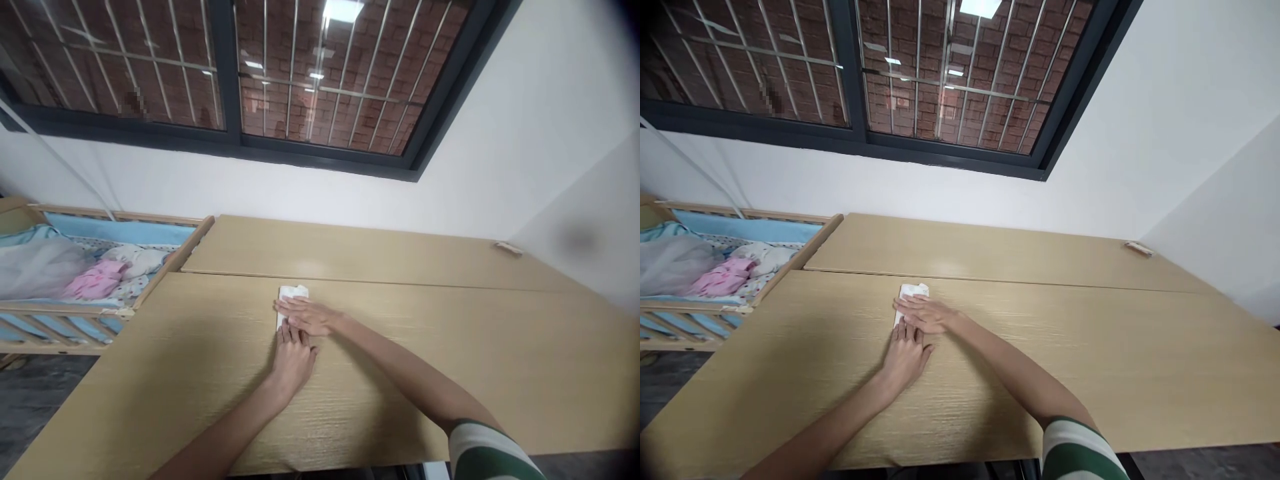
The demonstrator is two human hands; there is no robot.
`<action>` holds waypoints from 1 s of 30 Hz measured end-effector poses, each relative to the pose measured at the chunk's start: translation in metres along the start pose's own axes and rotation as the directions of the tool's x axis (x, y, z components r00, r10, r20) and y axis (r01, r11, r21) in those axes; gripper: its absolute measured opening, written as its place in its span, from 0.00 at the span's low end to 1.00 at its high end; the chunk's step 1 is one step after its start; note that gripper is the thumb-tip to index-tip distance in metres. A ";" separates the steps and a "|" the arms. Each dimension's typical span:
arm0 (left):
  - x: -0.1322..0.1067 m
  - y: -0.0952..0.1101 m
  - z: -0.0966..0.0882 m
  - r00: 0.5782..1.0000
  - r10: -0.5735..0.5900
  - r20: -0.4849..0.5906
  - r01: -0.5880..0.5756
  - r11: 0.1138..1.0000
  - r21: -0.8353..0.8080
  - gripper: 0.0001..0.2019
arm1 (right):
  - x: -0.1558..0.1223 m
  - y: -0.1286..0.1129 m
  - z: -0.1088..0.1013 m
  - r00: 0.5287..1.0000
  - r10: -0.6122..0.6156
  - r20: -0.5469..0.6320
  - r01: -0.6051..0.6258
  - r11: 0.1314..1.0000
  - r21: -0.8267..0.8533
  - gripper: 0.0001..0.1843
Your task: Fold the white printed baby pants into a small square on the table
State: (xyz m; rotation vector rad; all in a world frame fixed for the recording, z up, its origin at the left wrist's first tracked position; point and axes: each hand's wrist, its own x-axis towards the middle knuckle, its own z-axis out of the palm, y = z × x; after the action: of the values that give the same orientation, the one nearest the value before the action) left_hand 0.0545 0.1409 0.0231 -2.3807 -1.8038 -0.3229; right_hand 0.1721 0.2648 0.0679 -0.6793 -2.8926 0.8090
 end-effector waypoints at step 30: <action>0.016 -0.098 -0.067 0.933 -0.228 0.280 0.320 0.881 -0.349 0.13 | 0.014 -0.034 0.020 0.699 0.516 -0.495 -0.353 0.851 0.389 0.11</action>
State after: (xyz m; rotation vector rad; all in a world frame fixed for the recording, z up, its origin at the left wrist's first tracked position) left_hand -0.0415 0.1670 0.0896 -2.4917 -2.3987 -0.4971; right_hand 0.1428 0.2348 0.0667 -1.3416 -2.0332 0.8153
